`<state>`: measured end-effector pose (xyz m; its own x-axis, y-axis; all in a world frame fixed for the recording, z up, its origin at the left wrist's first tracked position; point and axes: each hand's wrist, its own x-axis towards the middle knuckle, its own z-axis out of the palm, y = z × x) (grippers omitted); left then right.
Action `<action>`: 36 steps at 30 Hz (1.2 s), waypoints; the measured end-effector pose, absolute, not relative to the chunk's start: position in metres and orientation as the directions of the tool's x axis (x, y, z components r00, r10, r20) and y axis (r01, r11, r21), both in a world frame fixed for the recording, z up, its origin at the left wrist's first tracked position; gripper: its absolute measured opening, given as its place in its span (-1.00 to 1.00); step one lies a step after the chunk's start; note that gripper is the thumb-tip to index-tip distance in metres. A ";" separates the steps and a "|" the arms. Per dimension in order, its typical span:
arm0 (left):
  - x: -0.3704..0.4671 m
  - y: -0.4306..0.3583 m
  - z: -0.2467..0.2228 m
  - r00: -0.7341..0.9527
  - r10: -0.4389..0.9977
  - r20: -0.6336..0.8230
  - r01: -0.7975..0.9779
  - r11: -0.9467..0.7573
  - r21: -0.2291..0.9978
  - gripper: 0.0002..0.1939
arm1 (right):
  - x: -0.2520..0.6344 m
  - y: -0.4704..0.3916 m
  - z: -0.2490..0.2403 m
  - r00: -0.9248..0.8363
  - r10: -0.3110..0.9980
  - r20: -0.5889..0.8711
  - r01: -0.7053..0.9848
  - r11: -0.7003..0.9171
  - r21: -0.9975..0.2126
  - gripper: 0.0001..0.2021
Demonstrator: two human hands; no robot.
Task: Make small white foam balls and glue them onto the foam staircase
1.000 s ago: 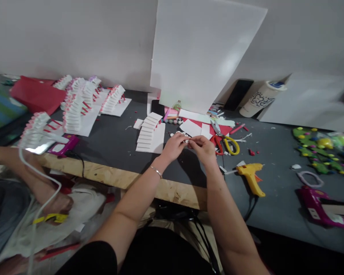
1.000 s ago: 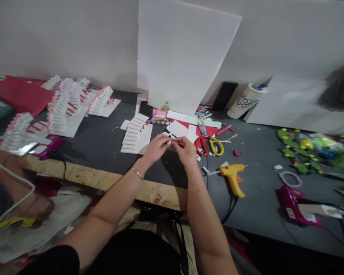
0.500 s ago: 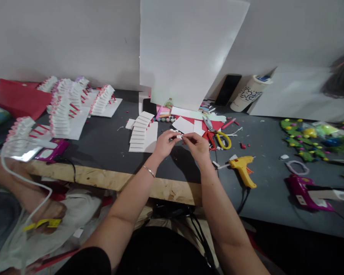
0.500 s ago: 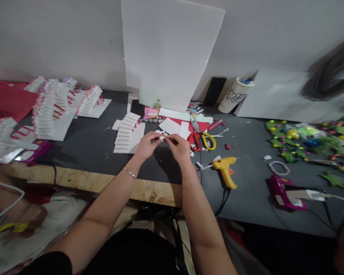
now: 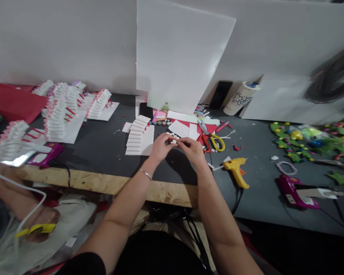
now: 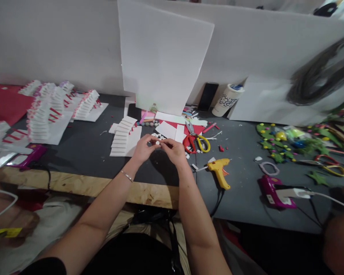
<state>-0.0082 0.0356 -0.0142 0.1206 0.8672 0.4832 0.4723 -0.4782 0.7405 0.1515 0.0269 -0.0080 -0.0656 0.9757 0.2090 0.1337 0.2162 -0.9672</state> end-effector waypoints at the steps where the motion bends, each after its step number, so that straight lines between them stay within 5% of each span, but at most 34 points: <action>1: -0.008 0.035 -0.014 0.133 0.863 0.487 0.471 -0.487 0.735 -0.84 | 0.151 0.027 -0.008 -0.065 0.977 0.201 0.129 0.208 -0.970 -0.76; 15: -0.007 0.036 -0.015 0.142 0.840 0.524 0.487 -0.520 0.702 -0.89 | 0.151 0.033 -0.012 -0.010 0.997 0.082 -0.134 0.080 -0.988 -0.60; 24: -0.007 0.036 -0.015 0.173 0.829 0.532 0.514 -0.537 0.669 -0.88 | 0.151 0.033 -0.013 -0.078 0.994 0.078 -0.109 0.070 -0.992 -0.67; 36: -0.005 0.035 -0.011 0.112 0.894 0.434 0.382 -0.442 0.812 -0.89 | 0.151 0.031 -0.012 -0.015 0.982 0.188 -0.009 0.188 -0.982 -0.76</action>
<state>-0.0045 0.0347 -0.0112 0.1120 0.8938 0.4343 0.3819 -0.4422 0.8115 0.1507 0.0312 -0.0124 -0.0149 0.9821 0.1877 -0.0090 0.1876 -0.9822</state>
